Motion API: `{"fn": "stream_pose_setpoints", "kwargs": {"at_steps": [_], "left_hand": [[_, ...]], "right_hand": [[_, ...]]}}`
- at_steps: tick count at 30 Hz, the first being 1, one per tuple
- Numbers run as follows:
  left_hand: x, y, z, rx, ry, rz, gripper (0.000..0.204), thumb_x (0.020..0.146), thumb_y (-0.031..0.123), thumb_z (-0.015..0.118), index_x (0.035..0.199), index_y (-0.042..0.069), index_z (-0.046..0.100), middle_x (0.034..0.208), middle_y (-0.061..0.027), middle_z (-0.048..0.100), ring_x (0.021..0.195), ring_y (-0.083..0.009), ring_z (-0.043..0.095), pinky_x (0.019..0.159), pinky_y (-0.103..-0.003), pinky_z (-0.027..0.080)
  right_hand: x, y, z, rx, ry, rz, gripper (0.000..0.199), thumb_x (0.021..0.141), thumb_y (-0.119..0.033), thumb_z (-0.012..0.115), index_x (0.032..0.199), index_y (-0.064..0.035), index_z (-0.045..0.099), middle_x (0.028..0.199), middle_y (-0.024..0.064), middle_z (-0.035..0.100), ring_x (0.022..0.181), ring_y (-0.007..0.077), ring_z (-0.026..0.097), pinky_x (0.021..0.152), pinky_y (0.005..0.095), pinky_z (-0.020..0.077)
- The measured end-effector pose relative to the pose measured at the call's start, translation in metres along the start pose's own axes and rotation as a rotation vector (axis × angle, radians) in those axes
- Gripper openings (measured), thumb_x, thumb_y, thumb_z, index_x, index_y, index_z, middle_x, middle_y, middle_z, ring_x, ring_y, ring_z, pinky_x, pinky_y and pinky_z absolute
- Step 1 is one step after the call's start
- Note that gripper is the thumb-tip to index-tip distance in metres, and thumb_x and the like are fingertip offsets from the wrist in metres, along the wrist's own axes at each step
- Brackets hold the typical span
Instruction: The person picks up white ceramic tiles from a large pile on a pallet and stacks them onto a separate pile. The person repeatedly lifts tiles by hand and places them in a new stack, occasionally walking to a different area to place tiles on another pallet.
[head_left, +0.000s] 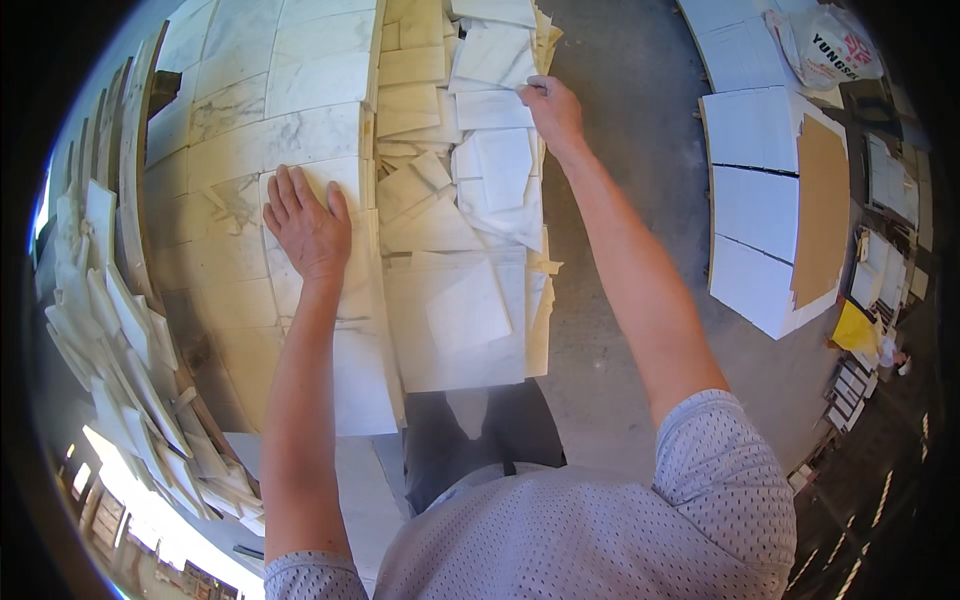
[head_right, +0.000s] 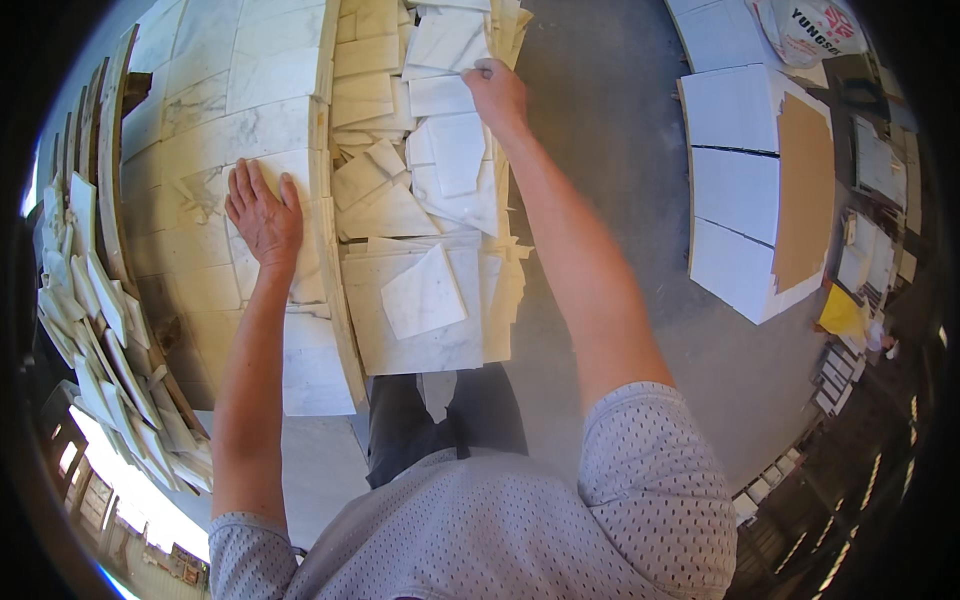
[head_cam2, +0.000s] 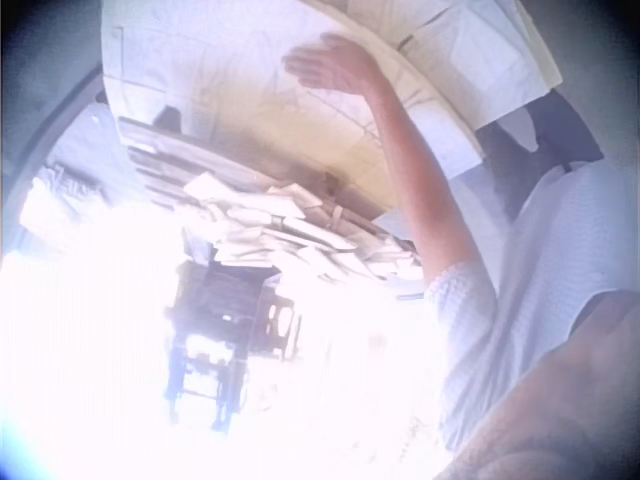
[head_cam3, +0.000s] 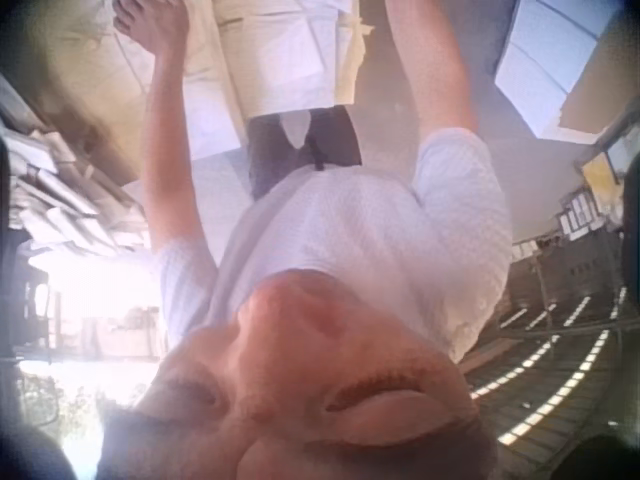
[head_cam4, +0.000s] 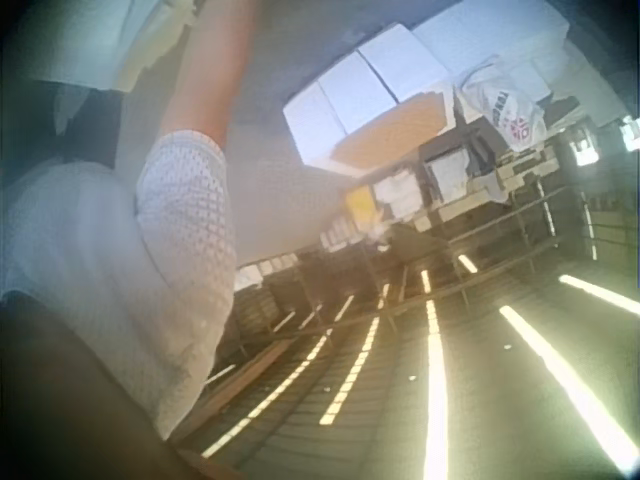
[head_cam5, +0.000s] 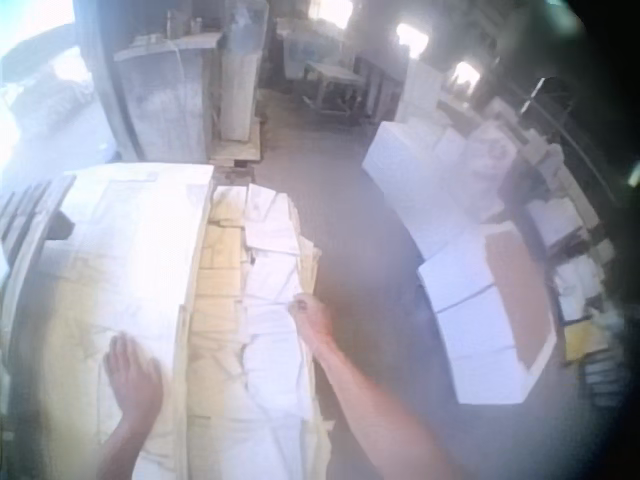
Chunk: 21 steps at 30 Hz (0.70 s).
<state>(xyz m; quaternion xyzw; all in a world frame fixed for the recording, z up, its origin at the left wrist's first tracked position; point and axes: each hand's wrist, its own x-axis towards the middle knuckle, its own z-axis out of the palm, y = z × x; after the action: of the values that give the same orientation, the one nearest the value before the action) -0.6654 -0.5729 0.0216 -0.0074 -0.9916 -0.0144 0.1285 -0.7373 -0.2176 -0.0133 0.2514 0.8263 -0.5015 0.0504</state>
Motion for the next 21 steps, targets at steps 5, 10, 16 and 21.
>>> {"fn": "stream_pose_setpoints", "kwargs": {"at_steps": [5, 10, 16, 21], "left_hand": [[0.001, 0.0, 0.002, 0.0, 0.027, -0.012, 0.057, 0.094, 0.039, 0.053, 0.137, 0.002, 0.046, 0.147, -0.0152, 0.043, 0.14, -0.0328, 0.034, 0.112, -0.052, 0.026], [0.001, 0.001, 0.0, -0.006, 0.027, -0.025, 0.056, 0.095, 0.04, 0.052, 0.137, 0.003, 0.048, 0.148, -0.0147, 0.043, 0.14, -0.0312, 0.034, 0.113, -0.052, 0.025], [-0.001, -0.001, 0.003, 0.009, 0.01, -0.04, 0.056, 0.094, 0.04, 0.052, 0.136, 0.003, 0.048, 0.148, -0.0143, 0.043, 0.141, -0.0304, 0.033, 0.113, -0.051, 0.025], [0.0, 0.0, 0.003, 0.014, 0.019, -0.033, 0.055, 0.095, 0.04, 0.052, 0.136, 0.003, 0.049, 0.149, -0.014, 0.042, 0.141, -0.0302, 0.033, 0.113, -0.051, 0.025]], "right_hand": [[-0.179, 0.033, 0.014, -0.256, -0.298, -0.125, 0.046, 0.081, -0.02, 0.071, 0.118, 0.004, 0.058, 0.111, 0.0161, 0.066, 0.103, 0.0276, 0.064, 0.091, 0.0348, 0.0495], [-0.239, 0.037, 0.018, -0.734, -0.486, -0.663, 0.067, 0.066, -0.015, 0.075, 0.127, -0.0016, 0.05, 0.126, 0.0138, 0.055, 0.123, 0.0335, 0.047, 0.102, 0.0424, 0.0391], [-0.226, 0.038, 0.012, -0.849, -0.606, -0.601, 0.047, 0.064, -0.019, 0.076, 0.105, -0.0025, 0.059, 0.1, 0.0126, 0.056, 0.102, 0.0317, 0.052, 0.088, 0.0444, 0.0442], [-0.233, 0.032, -0.019, -0.657, -0.811, -0.432, 0.031, 0.069, -0.021, 0.076, 0.088, 0.0003, 0.066, 0.088, 0.0146, 0.06, 0.088, 0.0275, 0.06, 0.074, 0.0407, 0.0483]]}}
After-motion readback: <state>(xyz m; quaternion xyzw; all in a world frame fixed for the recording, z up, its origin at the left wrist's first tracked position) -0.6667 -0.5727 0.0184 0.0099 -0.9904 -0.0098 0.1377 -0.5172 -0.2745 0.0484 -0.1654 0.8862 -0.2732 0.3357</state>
